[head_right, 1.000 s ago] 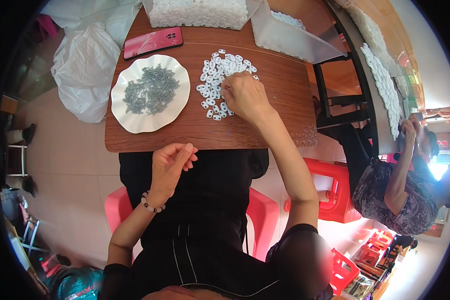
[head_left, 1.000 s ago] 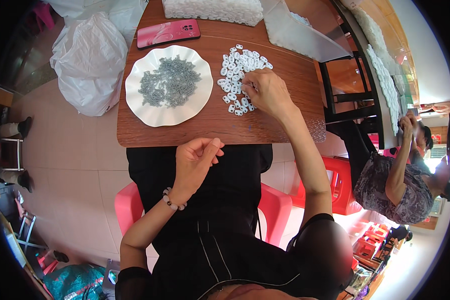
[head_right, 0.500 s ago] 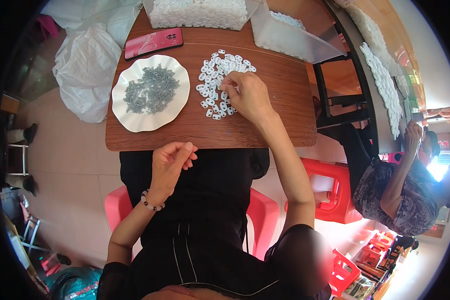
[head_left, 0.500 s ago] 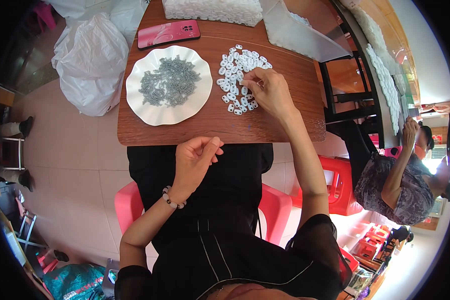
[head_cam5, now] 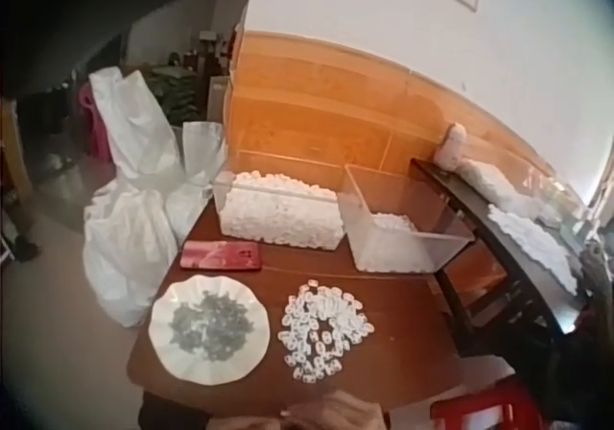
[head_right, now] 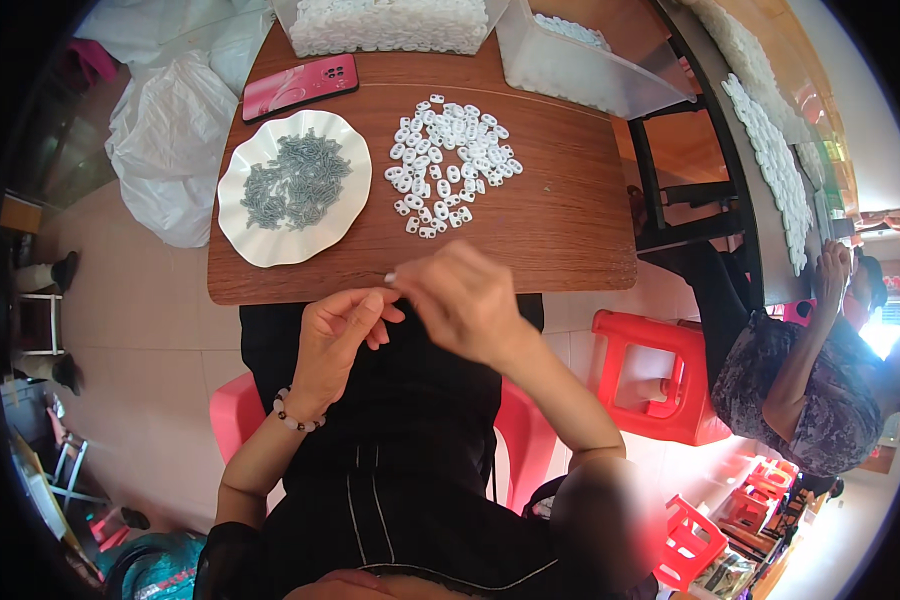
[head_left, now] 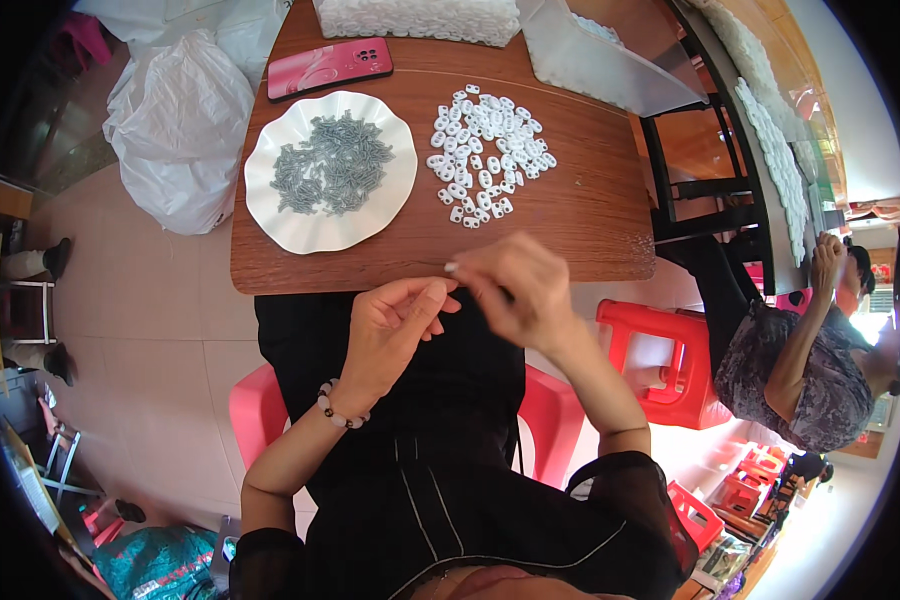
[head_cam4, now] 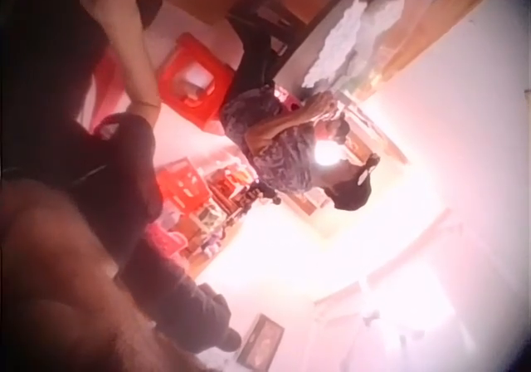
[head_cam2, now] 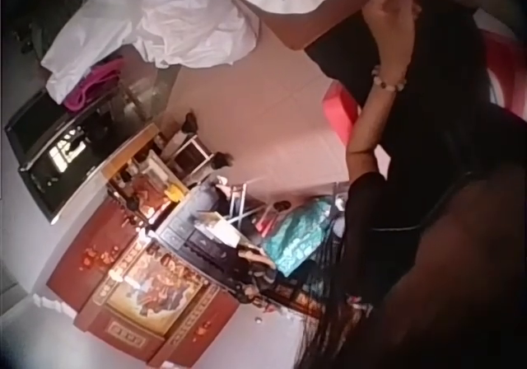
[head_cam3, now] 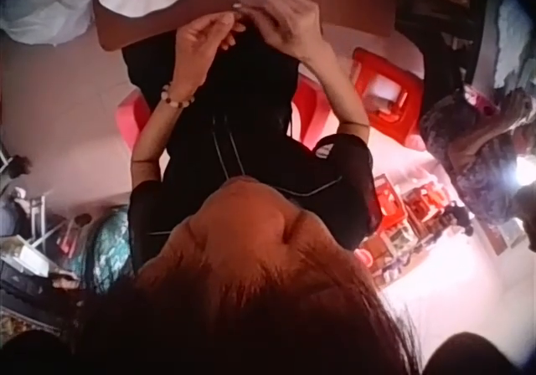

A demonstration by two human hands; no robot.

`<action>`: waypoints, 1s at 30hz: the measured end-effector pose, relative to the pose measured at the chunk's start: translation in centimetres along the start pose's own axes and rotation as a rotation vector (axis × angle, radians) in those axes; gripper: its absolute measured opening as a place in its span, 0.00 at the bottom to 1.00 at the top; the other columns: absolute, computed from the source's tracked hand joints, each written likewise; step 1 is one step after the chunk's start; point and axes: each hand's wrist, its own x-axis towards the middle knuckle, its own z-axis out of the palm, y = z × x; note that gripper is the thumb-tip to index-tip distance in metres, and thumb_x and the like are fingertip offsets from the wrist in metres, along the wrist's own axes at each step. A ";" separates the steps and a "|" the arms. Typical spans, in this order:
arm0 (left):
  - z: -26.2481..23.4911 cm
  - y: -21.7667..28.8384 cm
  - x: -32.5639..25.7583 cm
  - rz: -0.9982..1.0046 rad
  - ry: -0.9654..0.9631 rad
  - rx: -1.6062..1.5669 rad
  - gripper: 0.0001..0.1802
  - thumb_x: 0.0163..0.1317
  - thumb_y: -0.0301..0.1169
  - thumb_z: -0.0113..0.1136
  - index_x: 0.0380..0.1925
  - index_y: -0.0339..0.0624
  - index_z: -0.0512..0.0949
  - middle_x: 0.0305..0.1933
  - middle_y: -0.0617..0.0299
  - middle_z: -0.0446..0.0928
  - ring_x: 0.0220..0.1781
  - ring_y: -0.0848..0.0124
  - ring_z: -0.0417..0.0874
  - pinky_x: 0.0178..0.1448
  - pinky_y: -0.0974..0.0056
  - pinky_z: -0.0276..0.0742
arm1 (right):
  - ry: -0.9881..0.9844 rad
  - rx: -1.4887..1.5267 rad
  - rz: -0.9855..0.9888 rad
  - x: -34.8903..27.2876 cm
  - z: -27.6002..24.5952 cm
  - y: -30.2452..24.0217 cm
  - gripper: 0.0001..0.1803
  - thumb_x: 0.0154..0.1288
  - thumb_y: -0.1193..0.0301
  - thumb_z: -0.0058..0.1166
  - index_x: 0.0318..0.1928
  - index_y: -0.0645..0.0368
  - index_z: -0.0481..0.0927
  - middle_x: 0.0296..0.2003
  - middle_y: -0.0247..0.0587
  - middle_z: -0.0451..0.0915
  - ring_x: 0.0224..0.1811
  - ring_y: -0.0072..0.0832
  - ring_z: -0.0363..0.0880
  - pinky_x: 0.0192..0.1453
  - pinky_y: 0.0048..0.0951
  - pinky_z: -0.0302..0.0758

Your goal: Manually assembling small white plastic parts by inserting small grey pins.

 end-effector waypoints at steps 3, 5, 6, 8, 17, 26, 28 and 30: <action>-0.1 -0.2 0.1 0.010 -0.016 0.012 0.14 0.67 0.35 0.58 0.40 0.33 0.82 0.32 0.61 0.83 0.26 0.83 0.74 0.31 0.77 0.70 | -0.002 0.078 -0.018 -1.1 0.5 -1.1 0.11 0.45 0.83 0.65 0.33 0.61 0.82 0.31 0.39 0.83 0.29 0.33 0.79 0.31 0.28 0.75; -0.3 -0.3 0.1 0.010 -0.035 0.034 0.14 0.67 0.35 0.58 0.39 0.33 0.82 0.32 0.61 0.83 0.26 0.83 0.75 0.31 0.77 0.70 | -0.027 0.135 0.039 -1.5 0.6 -1.1 0.12 0.45 0.83 0.66 0.33 0.61 0.82 0.34 0.38 0.83 0.31 0.32 0.79 0.34 0.28 0.74; -0.3 -0.2 0.0 0.004 -0.034 0.050 0.14 0.67 0.35 0.59 0.39 0.33 0.82 0.31 0.62 0.83 0.26 0.83 0.75 0.31 0.77 0.70 | -0.028 0.138 0.038 -1.5 0.5 -1.1 0.12 0.45 0.83 0.66 0.33 0.61 0.82 0.34 0.38 0.83 0.31 0.32 0.79 0.34 0.28 0.74; -0.3 -0.2 0.0 -0.002 -0.031 0.065 0.13 0.66 0.34 0.59 0.38 0.32 0.82 0.30 0.62 0.83 0.27 0.83 0.75 0.31 0.77 0.70 | -0.049 0.239 0.073 -1.4 0.3 -1.1 0.11 0.47 0.82 0.64 0.34 0.59 0.83 0.34 0.35 0.82 0.32 0.33 0.77 0.34 0.29 0.76; -0.5 -0.3 0.0 0.090 -0.024 0.133 0.09 0.67 0.28 0.56 0.36 0.32 0.79 0.26 0.66 0.78 0.26 0.84 0.74 0.31 0.78 0.69 | -0.052 0.615 0.535 -2.9 1.5 -1.2 0.08 0.56 0.77 0.65 0.38 0.60 0.83 0.32 0.37 0.81 0.31 0.23 0.78 0.35 0.23 0.75; -0.9 -0.1 0.2 0.051 -0.077 0.241 0.11 0.69 0.32 0.53 0.35 0.34 0.78 0.27 0.67 0.76 0.28 0.83 0.74 0.33 0.77 0.69 | -0.091 0.779 0.665 -2.9 2.0 -1.1 0.08 0.60 0.76 0.62 0.41 0.61 0.83 0.35 0.37 0.80 0.32 0.20 0.78 0.37 0.20 0.75; -1.0 -0.5 0.2 0.045 -0.082 0.138 0.12 0.69 0.33 0.53 0.36 0.34 0.78 0.27 0.66 0.76 0.28 0.82 0.74 0.33 0.76 0.69 | -0.081 0.791 0.671 -3.2 2.2 -1.0 0.07 0.61 0.76 0.61 0.41 0.61 0.82 0.35 0.37 0.80 0.33 0.19 0.78 0.38 0.20 0.75; -0.8 -0.1 0.2 0.015 -0.075 0.136 0.11 0.69 0.32 0.54 0.36 0.34 0.78 0.28 0.66 0.76 0.28 0.82 0.74 0.34 0.76 0.70 | -0.072 0.803 0.676 -3.3 2.2 -1.0 0.07 0.62 0.76 0.60 0.40 0.62 0.81 0.34 0.36 0.80 0.34 0.18 0.77 0.38 0.19 0.75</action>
